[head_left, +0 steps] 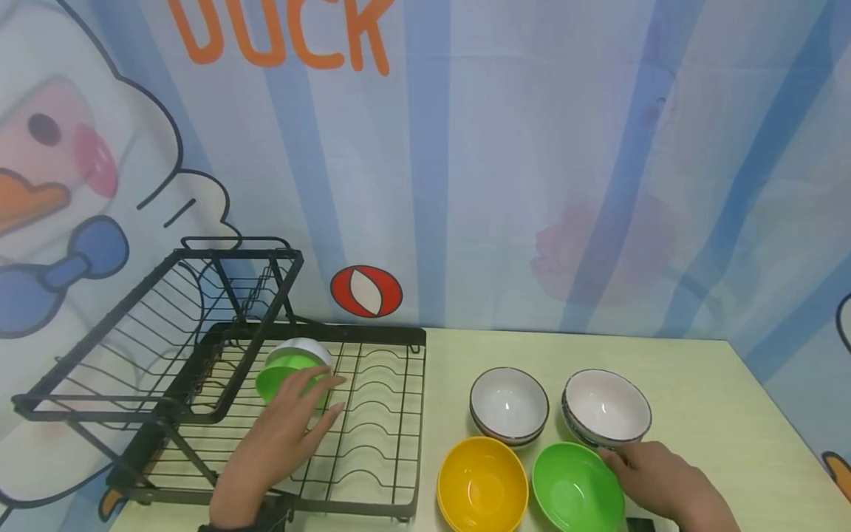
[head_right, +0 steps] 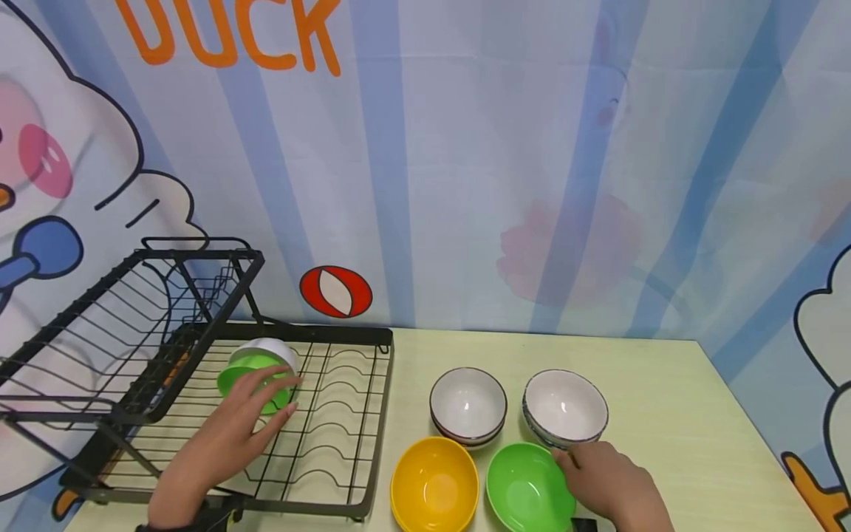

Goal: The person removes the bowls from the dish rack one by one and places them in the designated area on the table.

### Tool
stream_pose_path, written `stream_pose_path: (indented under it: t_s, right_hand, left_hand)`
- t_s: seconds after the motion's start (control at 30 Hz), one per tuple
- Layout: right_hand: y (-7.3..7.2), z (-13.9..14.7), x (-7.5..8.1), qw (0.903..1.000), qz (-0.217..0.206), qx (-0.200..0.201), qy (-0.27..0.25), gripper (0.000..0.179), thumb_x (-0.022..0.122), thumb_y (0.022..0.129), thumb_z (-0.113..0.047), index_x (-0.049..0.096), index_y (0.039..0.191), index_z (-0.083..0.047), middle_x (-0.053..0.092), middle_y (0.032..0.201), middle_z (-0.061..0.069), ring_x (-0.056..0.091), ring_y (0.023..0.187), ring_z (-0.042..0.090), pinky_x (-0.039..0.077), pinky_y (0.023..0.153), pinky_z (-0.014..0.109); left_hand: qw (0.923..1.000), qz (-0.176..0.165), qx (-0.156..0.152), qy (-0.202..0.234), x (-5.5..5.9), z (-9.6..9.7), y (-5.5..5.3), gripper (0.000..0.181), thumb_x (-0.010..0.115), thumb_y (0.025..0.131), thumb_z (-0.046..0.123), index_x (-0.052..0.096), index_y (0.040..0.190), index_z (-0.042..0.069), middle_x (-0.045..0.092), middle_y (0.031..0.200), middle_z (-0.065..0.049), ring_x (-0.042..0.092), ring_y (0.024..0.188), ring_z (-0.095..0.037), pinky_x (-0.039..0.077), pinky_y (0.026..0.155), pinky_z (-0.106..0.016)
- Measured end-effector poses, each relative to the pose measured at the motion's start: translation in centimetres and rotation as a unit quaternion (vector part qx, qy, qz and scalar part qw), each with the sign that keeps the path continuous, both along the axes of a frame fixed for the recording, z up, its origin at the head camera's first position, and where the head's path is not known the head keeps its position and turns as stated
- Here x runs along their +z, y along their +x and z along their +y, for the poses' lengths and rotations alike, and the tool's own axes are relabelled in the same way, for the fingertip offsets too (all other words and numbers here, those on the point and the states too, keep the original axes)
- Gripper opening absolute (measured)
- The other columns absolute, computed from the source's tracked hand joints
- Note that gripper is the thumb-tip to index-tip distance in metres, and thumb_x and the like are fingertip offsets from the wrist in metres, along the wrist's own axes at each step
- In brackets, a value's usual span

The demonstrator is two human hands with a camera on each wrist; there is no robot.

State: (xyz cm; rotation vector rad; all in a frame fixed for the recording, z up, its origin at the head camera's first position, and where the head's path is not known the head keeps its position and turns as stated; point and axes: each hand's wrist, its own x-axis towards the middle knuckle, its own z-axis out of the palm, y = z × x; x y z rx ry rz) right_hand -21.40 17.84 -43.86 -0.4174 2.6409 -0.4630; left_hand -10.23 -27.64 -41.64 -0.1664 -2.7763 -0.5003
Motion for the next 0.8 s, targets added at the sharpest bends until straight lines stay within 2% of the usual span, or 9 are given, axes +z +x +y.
stream_pose_path:
  t_s: [0.07,0.13,0.23,0.33,0.43,0.67,0.8]
  right_hand:
    - [0.3,-0.4,0.4,0.9999,0.012,-0.004,-0.008,0.035,0.049,0.102,-0.038,0.068,0.107,-0.009,0.069,0.094,0.012,0.066,0.092,0.033,0.052,0.068,0.049]
    - [0.6,-0.8,0.9,0.9992,0.037,-0.005,-0.018,0.029,0.049,0.103,-0.036,0.064,0.092,-0.013,0.060,0.076,0.004,0.059,0.076,0.021,0.044,0.059,0.039]
    - [1.1,-1.4,1.4,0.9967,0.074,-0.015,-0.029,0.029,0.049,0.103,-0.033,0.054,0.079,-0.016,0.045,0.063,0.000,0.045,0.062,0.015,0.033,0.054,0.032]
    - [1.3,-1.8,1.8,0.9945,0.097,-0.020,-0.035,0.029,0.050,0.103,-0.031,0.052,0.078,-0.016,0.043,0.061,-0.001,0.043,0.058,0.016,0.031,0.052,0.031]
    - [1.3,-2.0,1.9,0.9938,0.103,-0.020,-0.036,0.028,0.051,0.102,-0.030,0.053,0.078,-0.016,0.044,0.059,-0.001,0.043,0.057,0.016,0.031,0.051,0.031]
    - [1.3,-2.5,1.8,0.9934,0.109,-0.016,-0.033,0.025,0.053,0.101,-0.029,0.056,0.080,-0.017,0.045,0.060,-0.001,0.045,0.057,0.016,0.033,0.051,0.032]
    - [1.4,-2.7,1.8,0.9933,0.111,-0.014,-0.028,0.023,0.054,0.101,-0.029,0.057,0.081,-0.018,0.046,0.059,-0.001,0.046,0.057,0.016,0.034,0.052,0.033]
  left_hand:
    - [1.0000,-0.003,0.002,0.001,0.0,-0.1,0.0,0.038,0.062,0.098,0.022,0.057,0.134,0.013,0.049,0.146,-0.017,0.044,0.135,-0.039,0.045,0.106,-0.061]
    - [1.0000,-0.004,0.007,-0.003,0.1,-0.3,0.1,0.039,0.061,0.098,0.023,0.057,0.136,0.014,0.048,0.146,-0.016,0.043,0.136,-0.039,0.045,0.106,-0.062]
    - [0.9999,0.002,0.012,-0.009,0.0,-0.4,0.1,0.040,0.062,0.098,0.022,0.057,0.136,0.013,0.048,0.146,-0.017,0.044,0.135,-0.039,0.045,0.106,-0.062]
    - [0.9997,0.015,0.014,-0.016,0.0,-0.6,0.1,0.038,0.062,0.097,0.020,0.058,0.134,0.011,0.049,0.144,-0.020,0.045,0.133,-0.040,0.046,0.105,-0.062]
    - [0.9992,0.019,0.022,-0.028,-0.1,-0.7,0.0,0.037,0.062,0.097,0.018,0.058,0.133,0.009,0.048,0.143,-0.022,0.045,0.133,-0.041,0.045,0.105,-0.063]
    - [0.9971,-0.019,0.058,-0.045,0.0,-1.0,0.2,0.046,0.060,0.098,0.022,0.051,0.141,0.008,0.040,0.150,-0.025,0.035,0.140,-0.047,0.033,0.109,-0.073]
    - [0.9960,-0.018,0.068,-0.055,-0.1,-1.2,0.3,0.050,0.062,0.097,0.021,0.049,0.143,0.007,0.039,0.151,-0.028,0.035,0.139,-0.051,0.029,0.111,-0.073]
